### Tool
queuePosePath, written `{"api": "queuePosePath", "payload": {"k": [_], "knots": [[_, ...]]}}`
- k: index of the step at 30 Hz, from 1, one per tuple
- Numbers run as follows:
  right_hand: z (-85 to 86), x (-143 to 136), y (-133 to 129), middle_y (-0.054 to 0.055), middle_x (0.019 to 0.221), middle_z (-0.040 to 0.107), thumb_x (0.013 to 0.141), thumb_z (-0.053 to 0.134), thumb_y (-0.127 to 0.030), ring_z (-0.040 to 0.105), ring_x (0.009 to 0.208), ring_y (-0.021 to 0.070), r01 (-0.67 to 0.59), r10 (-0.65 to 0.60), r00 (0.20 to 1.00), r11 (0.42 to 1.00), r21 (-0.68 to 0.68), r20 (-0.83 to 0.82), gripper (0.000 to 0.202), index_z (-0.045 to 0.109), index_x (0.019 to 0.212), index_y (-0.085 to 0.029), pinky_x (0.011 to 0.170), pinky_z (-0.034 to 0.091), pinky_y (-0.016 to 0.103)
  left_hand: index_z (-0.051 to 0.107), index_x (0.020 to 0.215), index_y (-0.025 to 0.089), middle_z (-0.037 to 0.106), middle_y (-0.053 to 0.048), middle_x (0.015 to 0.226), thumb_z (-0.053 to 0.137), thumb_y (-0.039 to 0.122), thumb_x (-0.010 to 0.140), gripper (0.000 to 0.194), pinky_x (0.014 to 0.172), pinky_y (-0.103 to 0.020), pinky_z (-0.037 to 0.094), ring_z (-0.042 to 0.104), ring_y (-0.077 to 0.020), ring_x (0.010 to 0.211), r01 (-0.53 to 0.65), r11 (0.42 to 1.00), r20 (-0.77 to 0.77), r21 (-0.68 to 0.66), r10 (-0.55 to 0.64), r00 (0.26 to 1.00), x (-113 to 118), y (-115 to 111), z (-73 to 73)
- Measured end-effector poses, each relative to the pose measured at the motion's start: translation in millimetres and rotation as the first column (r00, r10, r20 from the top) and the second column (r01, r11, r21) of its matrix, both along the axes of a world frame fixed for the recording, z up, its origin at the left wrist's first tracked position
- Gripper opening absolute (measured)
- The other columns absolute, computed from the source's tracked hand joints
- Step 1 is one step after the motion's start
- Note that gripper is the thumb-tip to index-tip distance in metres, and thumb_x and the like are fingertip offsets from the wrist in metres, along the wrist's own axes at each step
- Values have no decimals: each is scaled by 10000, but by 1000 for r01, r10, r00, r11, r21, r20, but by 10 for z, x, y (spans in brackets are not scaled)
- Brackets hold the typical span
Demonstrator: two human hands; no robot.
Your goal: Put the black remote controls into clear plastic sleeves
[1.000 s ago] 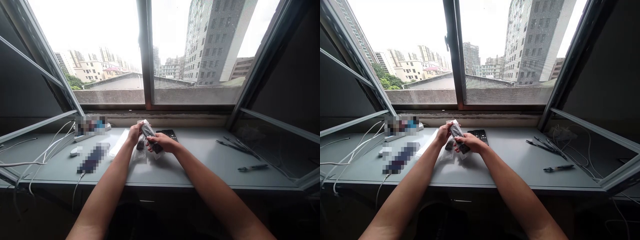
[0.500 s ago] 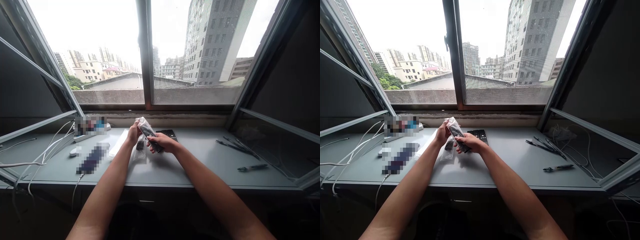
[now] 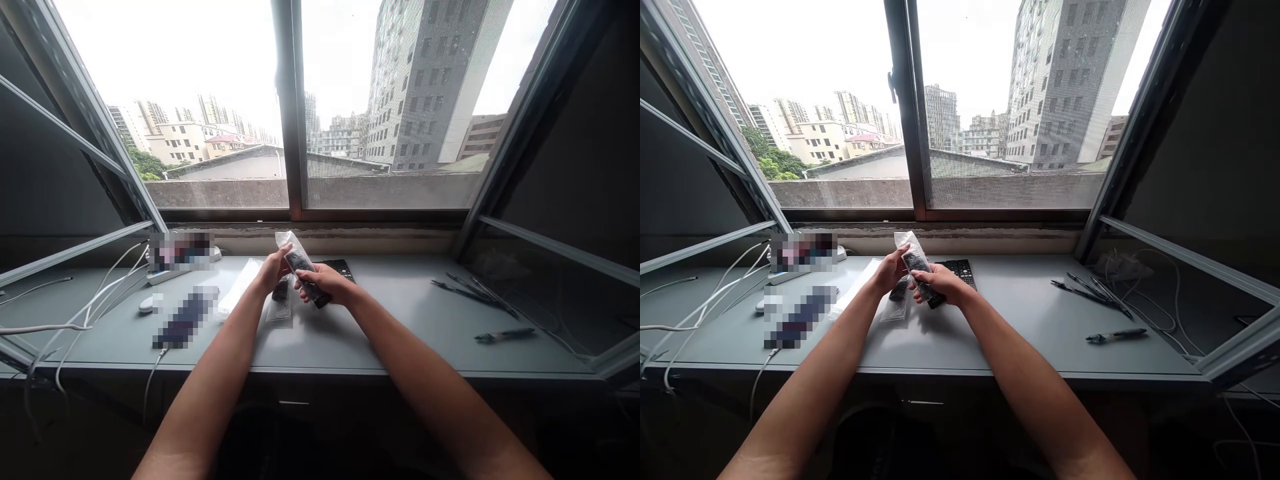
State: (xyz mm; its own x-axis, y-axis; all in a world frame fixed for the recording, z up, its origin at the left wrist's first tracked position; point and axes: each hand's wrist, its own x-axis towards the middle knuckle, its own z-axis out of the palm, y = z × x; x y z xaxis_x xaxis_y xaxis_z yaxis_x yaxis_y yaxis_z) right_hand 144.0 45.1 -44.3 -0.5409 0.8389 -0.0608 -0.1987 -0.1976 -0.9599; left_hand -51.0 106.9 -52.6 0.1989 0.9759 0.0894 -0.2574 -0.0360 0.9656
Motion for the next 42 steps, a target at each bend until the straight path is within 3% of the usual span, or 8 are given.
{"api": "queuePosePath", "payload": {"k": [8,16,20,24,26,32,36,42], "knots": [[4,5,7,103,900,796,1010,801,-307,762,639,186,-4,3,1000,1000,21,8,230,645,1051,-144,543,667,286,775,867,138,785,-128,840,923,496,797,394,789,-334,574,767,-256,807,-70,997,61,35,68,996,-6,17,-10],[15,16,4,102,896,802,999,820,-328,750,618,181,4,-5,1000,999,38,28,253,642,1044,-153,516,647,271,795,868,101,802,-193,896,930,484,791,414,739,-346,599,766,-266,761,34,999,-13,12,-34,999,16,-25,-2],[25,30,-5,119,975,825,1004,810,-358,739,599,166,-44,40,996,997,57,75,258,652,1044,-158,463,601,236,795,961,93,807,-175,928,882,379,854,318,808,-348,629,782,-261,840,-150,989,149,18,146,978,-15,36,24],[56,36,-6,135,1027,838,991,817,-349,727,585,158,10,-17,995,998,68,95,257,635,1025,-171,439,574,229,755,1007,149,790,-88,906,767,261,919,143,767,-276,637,773,-190,818,-457,878,312,-145,479,821,-180,143,44],[74,44,3,133,1013,838,992,811,-336,708,553,145,110,-116,990,991,70,82,250,620,1010,-175,432,558,225,731,1008,177,775,-54,894,755,260,922,122,768,-257,642,772,-169,812,-500,844,367,-196,536,760,-264,182,42],[118,73,22,121,1278,773,958,828,-353,762,636,146,350,-341,936,929,123,-90,271,660,1109,-204,459,574,232,733,996,197,791,-55,918,743,282,928,109,769,-253,642,785,-176,848,-451,871,362,-195,491,792,-252,157,47],[154,61,-19,112,1401,680,929,852,-382,834,765,215,307,-298,951,941,138,-87,416,695,1292,-253,437,567,231,775,1046,159,831,-125,1062,684,270,961,166,717,-242,610,795,-201,946,-322,936,299,-142,350,888,-148,87,80],[149,44,-25,115,1364,662,926,857,-385,851,854,253,311,-303,951,931,192,-69,422,709,1299,-253,442,578,225,746,989,171,824,-98,1005,674,238,952,106,652,-224,564,761,-160,797,-346,923,323,-166,383,866,-156,86,96]]}}
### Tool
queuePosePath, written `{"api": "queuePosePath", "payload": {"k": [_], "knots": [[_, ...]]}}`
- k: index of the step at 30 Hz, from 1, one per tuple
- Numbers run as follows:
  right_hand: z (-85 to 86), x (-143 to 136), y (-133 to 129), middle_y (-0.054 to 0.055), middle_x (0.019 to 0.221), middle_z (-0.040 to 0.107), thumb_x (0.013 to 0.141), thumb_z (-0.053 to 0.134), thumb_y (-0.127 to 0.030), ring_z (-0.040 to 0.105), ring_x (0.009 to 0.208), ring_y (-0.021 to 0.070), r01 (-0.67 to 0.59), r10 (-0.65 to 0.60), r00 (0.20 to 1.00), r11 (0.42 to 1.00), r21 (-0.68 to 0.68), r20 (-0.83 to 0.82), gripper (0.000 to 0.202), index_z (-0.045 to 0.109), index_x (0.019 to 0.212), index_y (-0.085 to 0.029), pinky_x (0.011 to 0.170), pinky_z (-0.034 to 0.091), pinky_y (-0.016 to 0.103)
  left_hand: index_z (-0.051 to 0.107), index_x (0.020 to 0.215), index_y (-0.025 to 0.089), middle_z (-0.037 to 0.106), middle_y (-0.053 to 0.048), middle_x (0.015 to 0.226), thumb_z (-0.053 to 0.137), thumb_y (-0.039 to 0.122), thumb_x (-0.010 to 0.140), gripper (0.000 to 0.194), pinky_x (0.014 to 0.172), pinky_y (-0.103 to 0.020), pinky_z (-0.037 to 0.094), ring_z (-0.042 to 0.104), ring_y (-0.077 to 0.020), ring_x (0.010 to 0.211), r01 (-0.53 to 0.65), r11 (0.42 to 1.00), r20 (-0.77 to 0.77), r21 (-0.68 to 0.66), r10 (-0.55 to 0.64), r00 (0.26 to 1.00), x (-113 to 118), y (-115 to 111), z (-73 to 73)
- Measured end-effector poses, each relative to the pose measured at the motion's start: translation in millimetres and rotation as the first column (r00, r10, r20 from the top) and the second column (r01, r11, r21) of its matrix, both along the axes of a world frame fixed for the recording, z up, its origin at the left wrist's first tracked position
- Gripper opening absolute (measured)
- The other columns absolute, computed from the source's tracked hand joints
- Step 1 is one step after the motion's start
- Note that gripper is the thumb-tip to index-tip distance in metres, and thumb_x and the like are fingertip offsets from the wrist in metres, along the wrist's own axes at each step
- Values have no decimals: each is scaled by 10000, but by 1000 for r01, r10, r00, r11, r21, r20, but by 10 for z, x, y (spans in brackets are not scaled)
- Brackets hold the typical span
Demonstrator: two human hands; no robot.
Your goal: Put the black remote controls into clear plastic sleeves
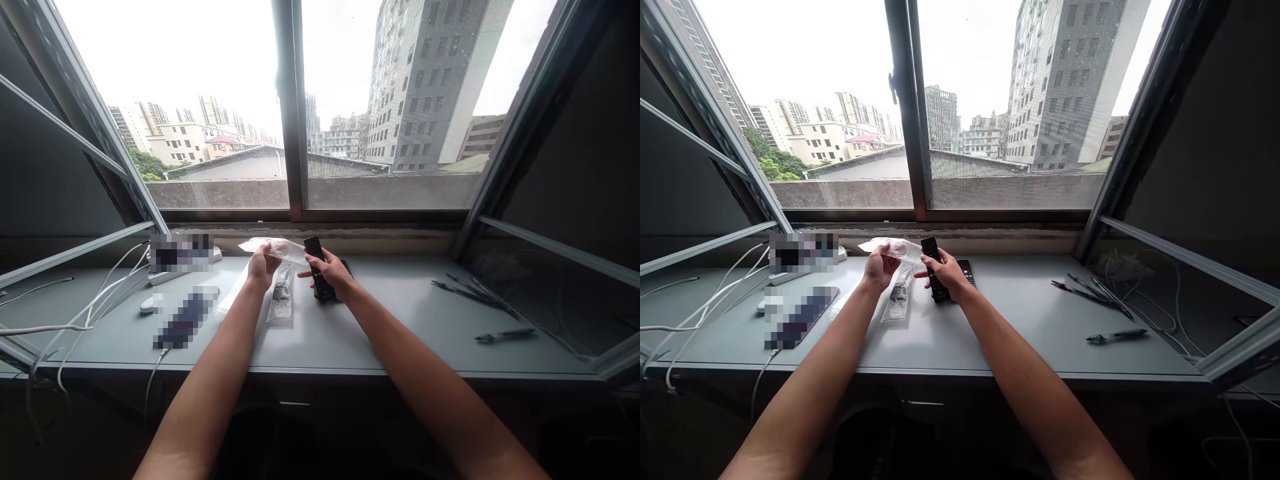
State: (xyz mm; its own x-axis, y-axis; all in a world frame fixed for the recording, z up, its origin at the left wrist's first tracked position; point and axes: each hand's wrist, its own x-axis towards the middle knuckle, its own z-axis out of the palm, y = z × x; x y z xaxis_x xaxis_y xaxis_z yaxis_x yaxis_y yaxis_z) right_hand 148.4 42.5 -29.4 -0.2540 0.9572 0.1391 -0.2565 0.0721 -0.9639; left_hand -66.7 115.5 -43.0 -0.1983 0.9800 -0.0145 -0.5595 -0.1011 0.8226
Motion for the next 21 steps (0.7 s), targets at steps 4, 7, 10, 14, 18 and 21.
{"api": "queuePosePath", "payload": {"k": [4,7,10,14,18,21], "knots": [[-30,20,46,107,1343,660,960,809,-376,845,807,231,34,-33,999,999,19,-43,367,714,1293,-251,432,570,227,734,967,175,777,-51,906,678,207,917,81,628,-211,544,714,-131,718,-100,995,46,6,99,994,-29,26,-8],[-17,44,36,109,1336,686,974,800,-391,839,795,225,-28,28,999,1000,12,-29,384,714,1321,-254,436,562,220,772,1019,139,764,-61,916,667,214,885,186,628,-201,535,689,-121,711,-90,994,21,57,89,996,-24,21,-12],[10,58,-9,109,1200,746,988,798,-413,826,761,221,-141,141,989,990,-21,40,417,700,1357,-246,457,566,217,795,1060,99,762,-86,906,678,251,861,277,600,-211,520,675,-136,698,-3,998,-56,59,6,998,-6,-4,-15],[8,53,-50,125,1246,747,946,851,-452,838,761,238,-306,310,941,951,-51,134,449,731,1315,-227,480,589,234,802,1131,73,765,-97,889,673,255,864,348,615,-232,537,678,-158,700,166,984,-133,60,-157,979,20,-41,-16],[-19,42,-59,140,1381,707,903,886,-477,839,752,233,-424,431,881,902,-78,193,466,783,1268,-207,485,606,249,797,1160,67,789,-119,932,651,262,908,351,631,-249,553,690,-173,702,266,962,-172,55,-253,952,40,-43,-18],[-29,45,-62,142,1363,726,896,894,-486,835,757,225,-465,475,853,880,-98,218,449,809,1216,-182,497,615,247,786,1170,67,817,-167,1078,590,268,972,344,678,-267,584,736,-198,771,228,973,-168,28,-221,961,43,-5,-35]]}}
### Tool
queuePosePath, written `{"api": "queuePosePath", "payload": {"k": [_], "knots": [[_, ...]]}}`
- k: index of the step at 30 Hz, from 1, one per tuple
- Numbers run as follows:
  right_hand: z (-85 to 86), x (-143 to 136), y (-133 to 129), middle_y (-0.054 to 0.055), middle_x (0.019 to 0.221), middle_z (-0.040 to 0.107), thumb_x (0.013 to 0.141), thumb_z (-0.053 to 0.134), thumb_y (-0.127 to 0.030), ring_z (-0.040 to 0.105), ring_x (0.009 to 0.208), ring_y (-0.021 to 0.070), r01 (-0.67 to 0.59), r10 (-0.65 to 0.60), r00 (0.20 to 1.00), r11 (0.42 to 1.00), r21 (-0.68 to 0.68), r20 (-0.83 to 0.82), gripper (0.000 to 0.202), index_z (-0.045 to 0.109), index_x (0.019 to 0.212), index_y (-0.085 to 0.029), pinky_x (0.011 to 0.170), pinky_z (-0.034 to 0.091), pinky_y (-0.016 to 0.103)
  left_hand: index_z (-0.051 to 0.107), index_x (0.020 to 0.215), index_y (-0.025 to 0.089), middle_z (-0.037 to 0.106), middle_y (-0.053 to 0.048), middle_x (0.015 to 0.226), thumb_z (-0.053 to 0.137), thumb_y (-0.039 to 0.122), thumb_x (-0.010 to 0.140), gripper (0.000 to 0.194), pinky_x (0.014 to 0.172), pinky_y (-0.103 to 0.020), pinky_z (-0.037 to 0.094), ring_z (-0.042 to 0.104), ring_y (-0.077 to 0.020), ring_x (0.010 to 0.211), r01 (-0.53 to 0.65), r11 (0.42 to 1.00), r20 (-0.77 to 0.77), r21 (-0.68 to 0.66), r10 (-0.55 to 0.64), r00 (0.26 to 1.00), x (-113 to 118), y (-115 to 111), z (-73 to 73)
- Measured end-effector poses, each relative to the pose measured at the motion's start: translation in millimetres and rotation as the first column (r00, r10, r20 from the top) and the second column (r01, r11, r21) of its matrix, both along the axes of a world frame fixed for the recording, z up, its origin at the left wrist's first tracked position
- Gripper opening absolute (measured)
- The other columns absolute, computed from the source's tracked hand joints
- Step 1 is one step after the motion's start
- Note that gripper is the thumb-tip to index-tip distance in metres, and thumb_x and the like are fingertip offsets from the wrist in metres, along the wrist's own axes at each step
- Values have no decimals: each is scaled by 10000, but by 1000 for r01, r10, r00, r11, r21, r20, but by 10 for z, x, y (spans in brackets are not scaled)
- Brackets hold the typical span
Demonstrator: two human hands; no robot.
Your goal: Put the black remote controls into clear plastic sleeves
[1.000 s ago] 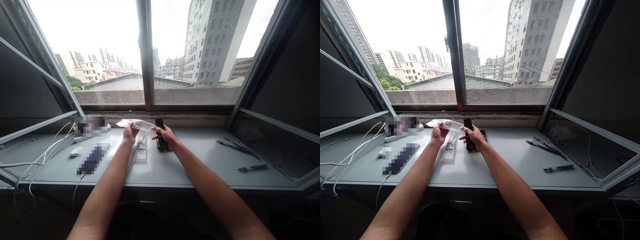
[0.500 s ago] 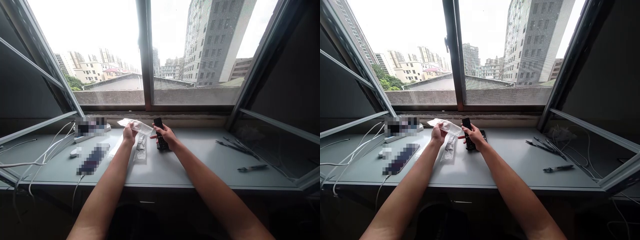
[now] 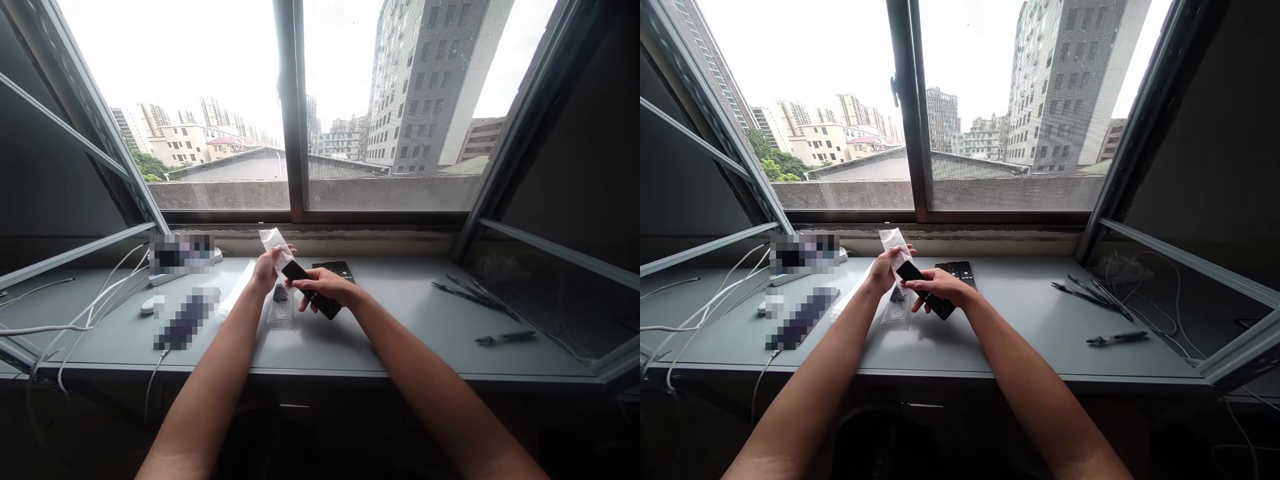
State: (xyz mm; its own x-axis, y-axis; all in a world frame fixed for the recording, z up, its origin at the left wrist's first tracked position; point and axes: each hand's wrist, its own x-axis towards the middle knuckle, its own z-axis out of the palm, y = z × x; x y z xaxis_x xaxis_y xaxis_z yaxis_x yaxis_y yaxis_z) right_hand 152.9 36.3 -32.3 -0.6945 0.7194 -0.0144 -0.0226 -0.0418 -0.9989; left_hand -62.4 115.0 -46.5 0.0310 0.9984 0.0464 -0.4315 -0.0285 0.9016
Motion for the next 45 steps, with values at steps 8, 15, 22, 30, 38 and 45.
{"api": "queuePosePath", "payload": {"k": [8,15,22,30,38,45], "knots": [[1,23,3,157,1316,744,874,905,-555,846,793,253,-96,96,993,995,-3,61,517,827,1202,-163,495,597,223,781,1104,66,831,-177,1059,527,221,1019,310,735,-270,614,783,-224,862,-255,959,92,-124,267,959,-150,136,-68],[48,33,-44,145,1232,752,879,898,-568,848,819,253,-167,167,982,986,-6,93,558,817,1254,-163,531,597,209,774,1130,53,830,-192,1093,456,256,1060,385,779,-299,621,795,-243,927,-251,958,114,-141,268,957,-185,161,-77],[92,34,-94,144,1247,770,884,896,-547,851,922,284,-206,204,977,978,17,69,520,808,1236,-174,557,604,222,761,1151,78,826,-184,1013,513,354,1049,385,733,-311,620,797,-263,893,-241,961,60,-135,251,966,-178,131,-55],[27,-3,-37,163,1276,781,896,891,-525,840,1047,328,-30,28,999,997,65,33,545,774,1289,-165,550,609,229,757,1044,138,739,-55,823,763,105,791,256,570,-213,506,636,-118,597,-229,968,-215,-98,204,955,-61,74,-105],[89,55,-84,159,1407,762,908,871,-550,844,852,241,-139,137,989,990,29,62,579,745,1351,-198,538,583,220,665,1391,155,793,-123,1011,728,108,863,534,679,-290,535,727,-199,704,-466,882,-363,66,456,812,-296,109,-96],[100,47,-92,178,1382,774,917,859,-530,831,820,230,-96,94,993,995,20,68,515,744,1274,-177,528,572,223,775,953,194,765,-84,786,790,100,734,239,814,-330,596,778,-278,826,-514,851,-564,109,478,673,-884,49,5]]}}
